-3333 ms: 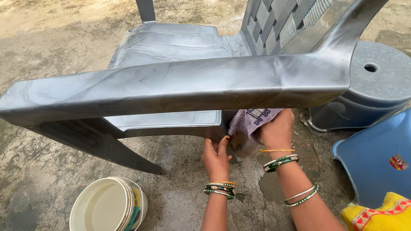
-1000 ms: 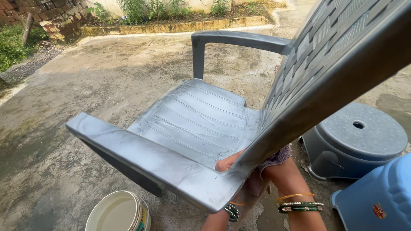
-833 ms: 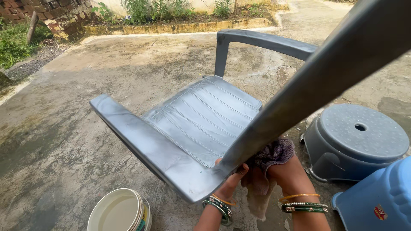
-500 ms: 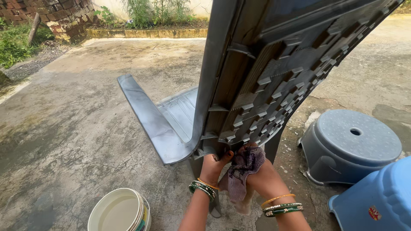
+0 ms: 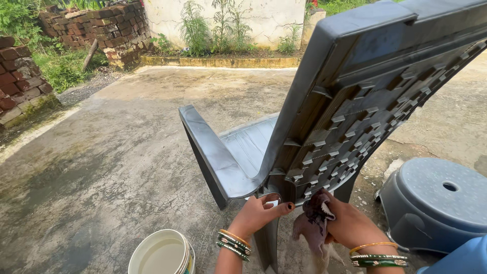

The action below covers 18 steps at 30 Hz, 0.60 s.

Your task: The person cleans a plastic chair by wiping the seat, armrests, legs, and underside with a cloth dipped in a bucket of water.

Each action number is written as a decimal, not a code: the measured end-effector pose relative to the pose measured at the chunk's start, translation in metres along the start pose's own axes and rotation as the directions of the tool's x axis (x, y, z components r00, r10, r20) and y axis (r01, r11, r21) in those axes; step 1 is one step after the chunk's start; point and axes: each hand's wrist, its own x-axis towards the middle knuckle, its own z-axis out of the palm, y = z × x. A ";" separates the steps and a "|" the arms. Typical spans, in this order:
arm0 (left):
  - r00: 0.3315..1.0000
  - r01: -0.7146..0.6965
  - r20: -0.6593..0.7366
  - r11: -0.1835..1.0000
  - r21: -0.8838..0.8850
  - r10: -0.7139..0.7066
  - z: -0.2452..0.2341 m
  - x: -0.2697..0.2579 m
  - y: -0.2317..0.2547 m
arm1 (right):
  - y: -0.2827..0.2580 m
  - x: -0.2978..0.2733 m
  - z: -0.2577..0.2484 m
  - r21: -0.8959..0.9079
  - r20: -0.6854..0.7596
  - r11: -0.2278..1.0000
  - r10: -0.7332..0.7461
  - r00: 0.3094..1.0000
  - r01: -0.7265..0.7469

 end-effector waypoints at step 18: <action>0.880 -0.377 -0.176 0.424 -0.823 0.441 0.000 -0.053 0.071 | -0.073 -0.019 0.121 -0.099 -0.977 0.405 -0.214 -0.011 0.909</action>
